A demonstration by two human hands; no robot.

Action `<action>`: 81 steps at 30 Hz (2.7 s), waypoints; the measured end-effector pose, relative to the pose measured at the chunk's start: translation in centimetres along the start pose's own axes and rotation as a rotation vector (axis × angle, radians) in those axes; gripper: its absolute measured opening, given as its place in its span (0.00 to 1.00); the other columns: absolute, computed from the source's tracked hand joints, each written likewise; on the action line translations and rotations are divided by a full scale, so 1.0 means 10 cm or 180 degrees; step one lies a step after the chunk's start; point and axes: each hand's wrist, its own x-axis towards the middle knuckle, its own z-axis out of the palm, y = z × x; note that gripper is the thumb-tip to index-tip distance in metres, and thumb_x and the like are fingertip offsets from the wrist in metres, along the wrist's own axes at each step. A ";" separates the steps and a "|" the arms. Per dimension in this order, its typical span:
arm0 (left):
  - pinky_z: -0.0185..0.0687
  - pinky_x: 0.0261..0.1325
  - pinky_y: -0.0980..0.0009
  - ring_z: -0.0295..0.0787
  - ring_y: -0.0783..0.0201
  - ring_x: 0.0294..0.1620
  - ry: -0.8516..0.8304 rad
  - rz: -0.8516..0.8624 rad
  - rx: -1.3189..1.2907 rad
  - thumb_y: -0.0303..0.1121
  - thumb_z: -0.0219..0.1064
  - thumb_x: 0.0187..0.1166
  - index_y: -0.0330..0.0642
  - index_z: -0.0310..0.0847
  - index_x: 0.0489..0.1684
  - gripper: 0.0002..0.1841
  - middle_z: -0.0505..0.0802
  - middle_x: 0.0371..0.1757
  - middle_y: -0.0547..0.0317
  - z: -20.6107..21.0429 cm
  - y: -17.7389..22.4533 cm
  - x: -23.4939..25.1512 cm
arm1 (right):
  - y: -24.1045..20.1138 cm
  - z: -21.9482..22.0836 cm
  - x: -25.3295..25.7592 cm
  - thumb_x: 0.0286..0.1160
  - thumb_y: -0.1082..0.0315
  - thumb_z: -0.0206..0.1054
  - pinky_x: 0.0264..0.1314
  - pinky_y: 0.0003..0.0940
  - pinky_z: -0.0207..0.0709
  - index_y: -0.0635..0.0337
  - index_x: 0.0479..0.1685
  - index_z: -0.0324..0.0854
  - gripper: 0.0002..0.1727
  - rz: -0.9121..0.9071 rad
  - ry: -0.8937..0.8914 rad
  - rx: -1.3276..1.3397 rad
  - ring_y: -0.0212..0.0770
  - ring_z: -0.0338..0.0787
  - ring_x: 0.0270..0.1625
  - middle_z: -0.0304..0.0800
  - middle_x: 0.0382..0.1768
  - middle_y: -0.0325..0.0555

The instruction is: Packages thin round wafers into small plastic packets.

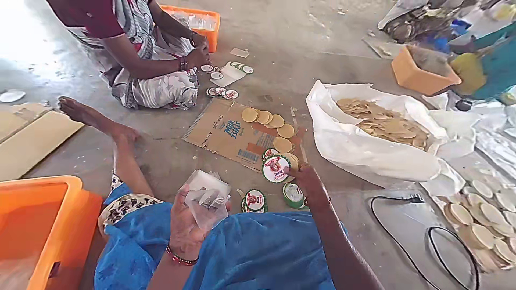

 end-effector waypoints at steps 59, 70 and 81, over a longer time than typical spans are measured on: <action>0.90 0.40 0.60 0.92 0.60 0.38 -0.0870 -0.0155 -0.0387 0.57 0.35 0.90 0.46 0.76 0.42 0.28 0.91 0.34 0.55 0.02 -0.44 -0.59 | -0.44 1.12 -1.87 0.74 0.48 0.74 0.68 0.29 0.83 0.65 0.65 0.86 0.30 -0.2961 -0.0986 -0.2299 0.38 0.89 0.67 0.92 0.63 0.53; 0.92 0.39 0.64 0.95 0.60 0.37 -0.1215 -0.0112 -0.0586 0.50 0.45 0.87 0.43 0.83 0.40 0.24 0.93 0.35 0.50 -0.15 -0.41 -0.68 | -0.34 0.98 -1.94 0.80 0.50 0.68 0.64 0.27 0.82 0.60 0.62 0.88 0.24 -0.2770 -0.1048 -0.2513 0.36 0.90 0.61 0.93 0.61 0.48; 0.92 0.42 0.62 0.94 0.60 0.37 -0.0887 -0.1328 -0.0353 0.52 0.44 0.87 0.45 0.82 0.36 0.25 0.92 0.33 0.52 -0.78 -0.73 -0.97 | 0.18 0.75 -2.31 0.70 0.65 0.69 0.61 0.40 0.85 0.59 0.59 0.88 0.18 -0.2303 -0.1645 -0.2942 0.52 0.89 0.64 0.88 0.65 0.56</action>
